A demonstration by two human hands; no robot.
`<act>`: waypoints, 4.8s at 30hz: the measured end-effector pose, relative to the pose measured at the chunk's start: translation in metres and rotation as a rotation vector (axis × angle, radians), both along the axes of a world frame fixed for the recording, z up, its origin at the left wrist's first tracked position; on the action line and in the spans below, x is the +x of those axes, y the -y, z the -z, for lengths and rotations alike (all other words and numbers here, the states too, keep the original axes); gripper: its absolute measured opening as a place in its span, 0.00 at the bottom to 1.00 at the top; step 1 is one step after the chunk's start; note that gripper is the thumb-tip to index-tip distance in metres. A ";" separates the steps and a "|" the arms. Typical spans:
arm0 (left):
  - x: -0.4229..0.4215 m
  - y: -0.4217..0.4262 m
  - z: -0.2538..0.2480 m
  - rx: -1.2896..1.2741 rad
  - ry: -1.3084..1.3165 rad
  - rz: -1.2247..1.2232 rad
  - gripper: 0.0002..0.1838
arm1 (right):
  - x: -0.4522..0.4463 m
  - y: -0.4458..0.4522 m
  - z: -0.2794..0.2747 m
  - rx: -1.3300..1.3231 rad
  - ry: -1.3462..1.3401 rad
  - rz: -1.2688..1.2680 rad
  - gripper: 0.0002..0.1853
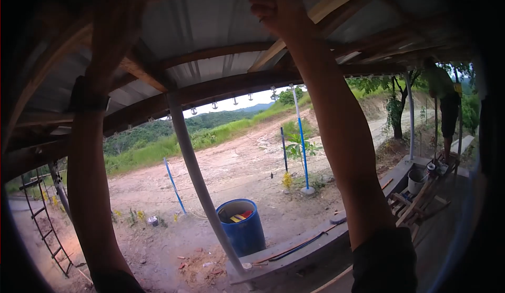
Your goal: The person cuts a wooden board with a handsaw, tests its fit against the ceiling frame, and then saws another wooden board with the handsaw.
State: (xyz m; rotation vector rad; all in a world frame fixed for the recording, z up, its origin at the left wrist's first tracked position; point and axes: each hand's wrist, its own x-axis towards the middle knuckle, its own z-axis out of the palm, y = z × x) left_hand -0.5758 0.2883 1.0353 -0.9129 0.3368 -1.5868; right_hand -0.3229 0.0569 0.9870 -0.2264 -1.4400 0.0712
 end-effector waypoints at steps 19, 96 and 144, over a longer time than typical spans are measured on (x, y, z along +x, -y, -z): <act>0.024 0.063 0.036 -0.151 0.079 0.112 0.15 | 0.026 0.008 -0.006 0.021 -0.025 0.152 0.17; 0.049 0.051 0.027 -0.133 -0.012 0.156 0.14 | 0.015 -0.022 0.008 -0.086 0.026 0.167 0.26; 0.064 0.015 0.022 -0.028 0.112 0.172 0.25 | 0.039 -0.039 0.003 -0.006 -0.007 0.261 0.13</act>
